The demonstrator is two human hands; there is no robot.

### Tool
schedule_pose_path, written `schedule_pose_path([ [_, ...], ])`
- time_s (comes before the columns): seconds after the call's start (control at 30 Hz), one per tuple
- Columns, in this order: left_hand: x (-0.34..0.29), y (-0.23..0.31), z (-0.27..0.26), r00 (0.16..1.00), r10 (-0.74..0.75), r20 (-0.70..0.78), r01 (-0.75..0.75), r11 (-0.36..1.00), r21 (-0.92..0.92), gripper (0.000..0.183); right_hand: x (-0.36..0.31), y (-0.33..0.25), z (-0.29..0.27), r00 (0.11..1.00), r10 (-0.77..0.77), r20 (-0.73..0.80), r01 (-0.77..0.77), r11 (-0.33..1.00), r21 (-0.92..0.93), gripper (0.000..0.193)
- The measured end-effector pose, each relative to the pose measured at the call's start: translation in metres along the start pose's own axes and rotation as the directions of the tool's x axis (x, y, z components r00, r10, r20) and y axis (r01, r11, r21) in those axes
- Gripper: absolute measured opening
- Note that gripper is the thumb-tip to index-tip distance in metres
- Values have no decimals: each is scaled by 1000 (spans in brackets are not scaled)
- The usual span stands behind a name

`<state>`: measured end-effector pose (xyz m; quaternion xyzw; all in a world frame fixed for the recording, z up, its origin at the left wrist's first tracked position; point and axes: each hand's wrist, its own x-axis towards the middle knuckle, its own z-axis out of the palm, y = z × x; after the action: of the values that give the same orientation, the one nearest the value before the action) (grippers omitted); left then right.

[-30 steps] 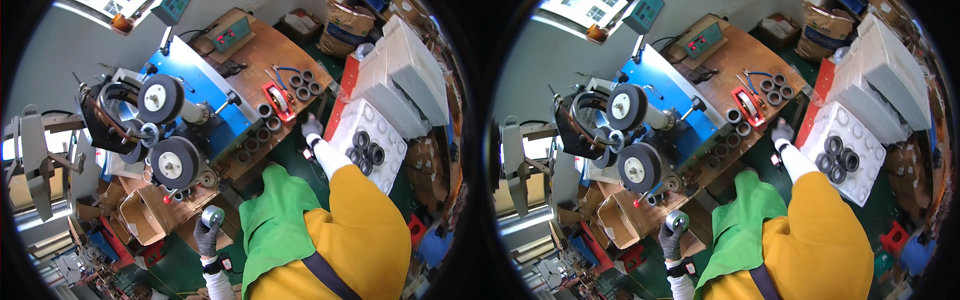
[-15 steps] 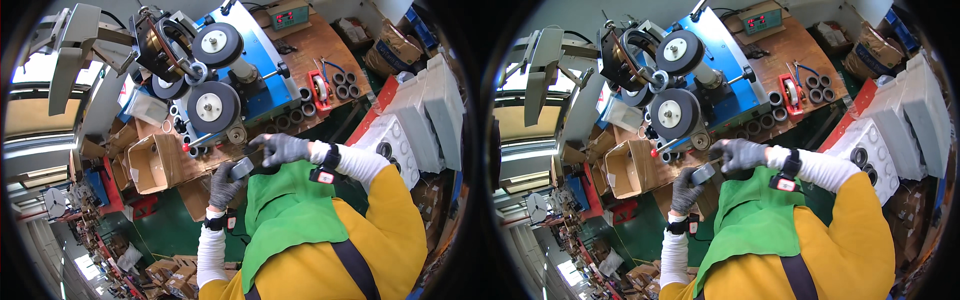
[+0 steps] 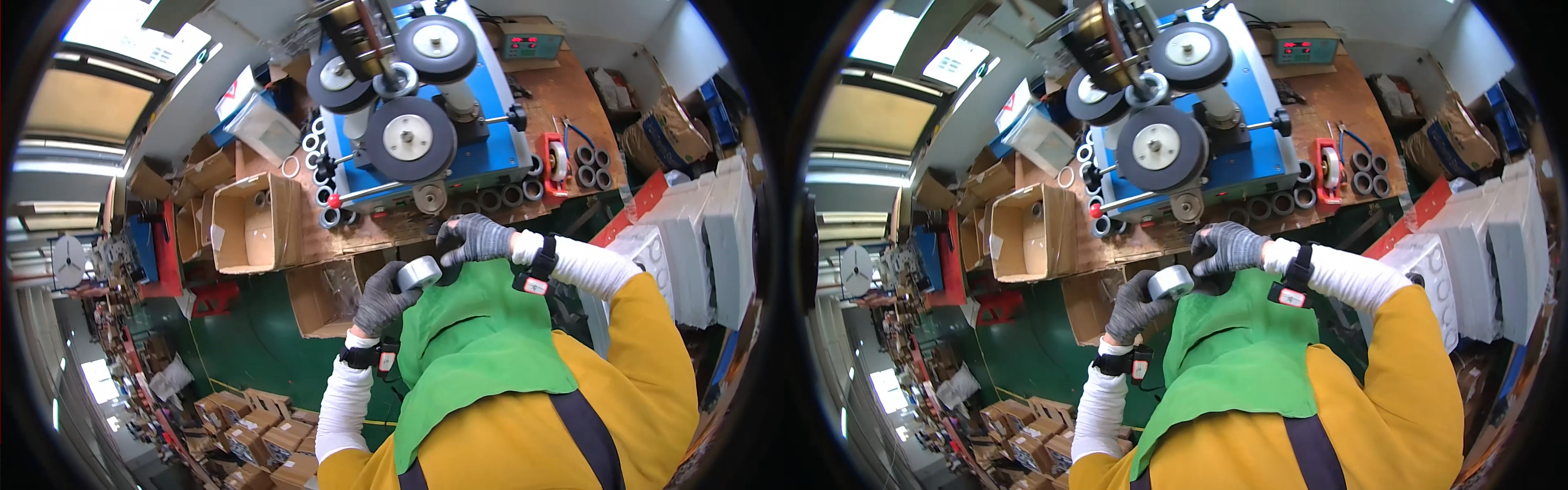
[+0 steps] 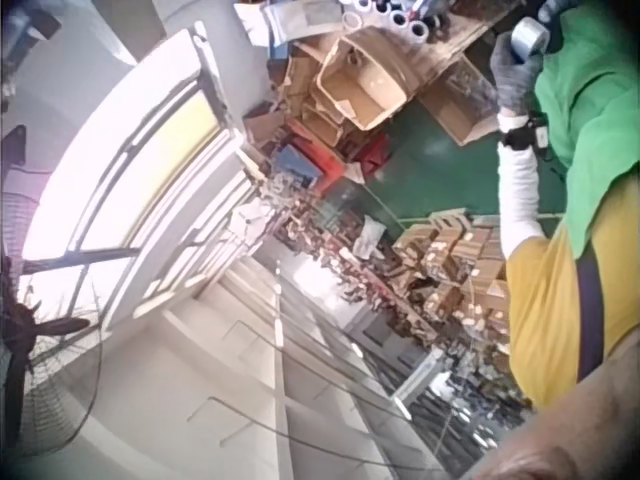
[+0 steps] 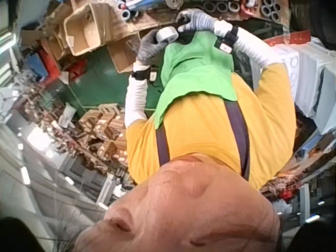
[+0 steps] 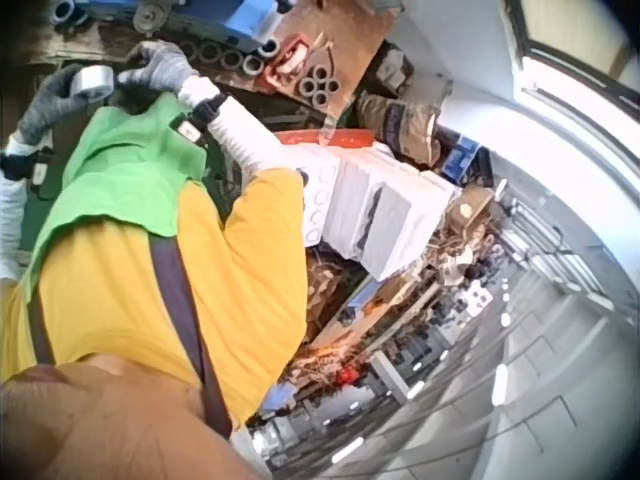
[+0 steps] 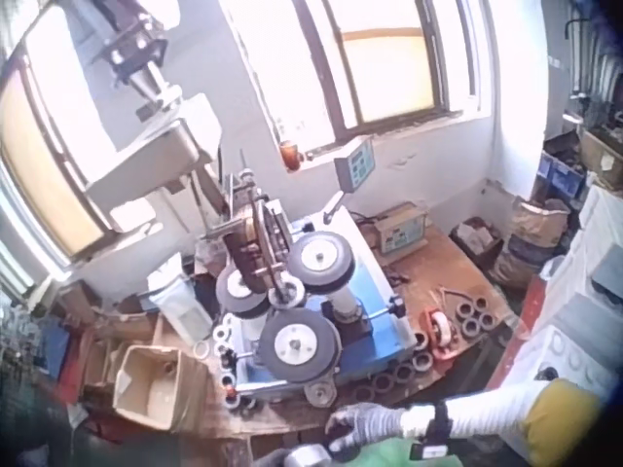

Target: Operating a mechanical forming machine to process cylindrical metal components and applying adhesive tape.

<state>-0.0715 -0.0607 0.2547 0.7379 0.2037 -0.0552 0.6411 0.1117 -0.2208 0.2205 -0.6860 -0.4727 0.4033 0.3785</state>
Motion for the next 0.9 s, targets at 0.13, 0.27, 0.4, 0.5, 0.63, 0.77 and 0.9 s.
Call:
schedule_pose_path([
  [0.13,-1,-1,-25,995,-94,-23,95,993,72,37,29,-47,20,961,-258,-100,256,966,-31,49],
  [0.27,4,-10,-48,997,-63,38,64,998,-22,46,54,-59,45,971,-229,-67,195,924,-330,46],
  [0.4,9,-36,-95,952,-251,173,291,919,-266,53,67,-57,66,992,-95,-87,95,995,-7,52],
  [0.5,10,-44,-156,950,-300,84,294,771,-565,47,71,-49,72,992,115,-46,-114,993,11,42],
  [0.63,34,-52,-287,967,-253,-29,157,681,-716,39,66,-31,92,925,370,-81,-355,921,158,31],
  [0.77,73,-143,-428,922,-346,-171,31,508,-861,30,64,-40,104,884,432,-179,-437,900,15,29],
  [0.9,128,-192,-503,630,-671,-390,129,586,-800,27,44,-18,119,787,572,-232,-592,805,-26,29],
])
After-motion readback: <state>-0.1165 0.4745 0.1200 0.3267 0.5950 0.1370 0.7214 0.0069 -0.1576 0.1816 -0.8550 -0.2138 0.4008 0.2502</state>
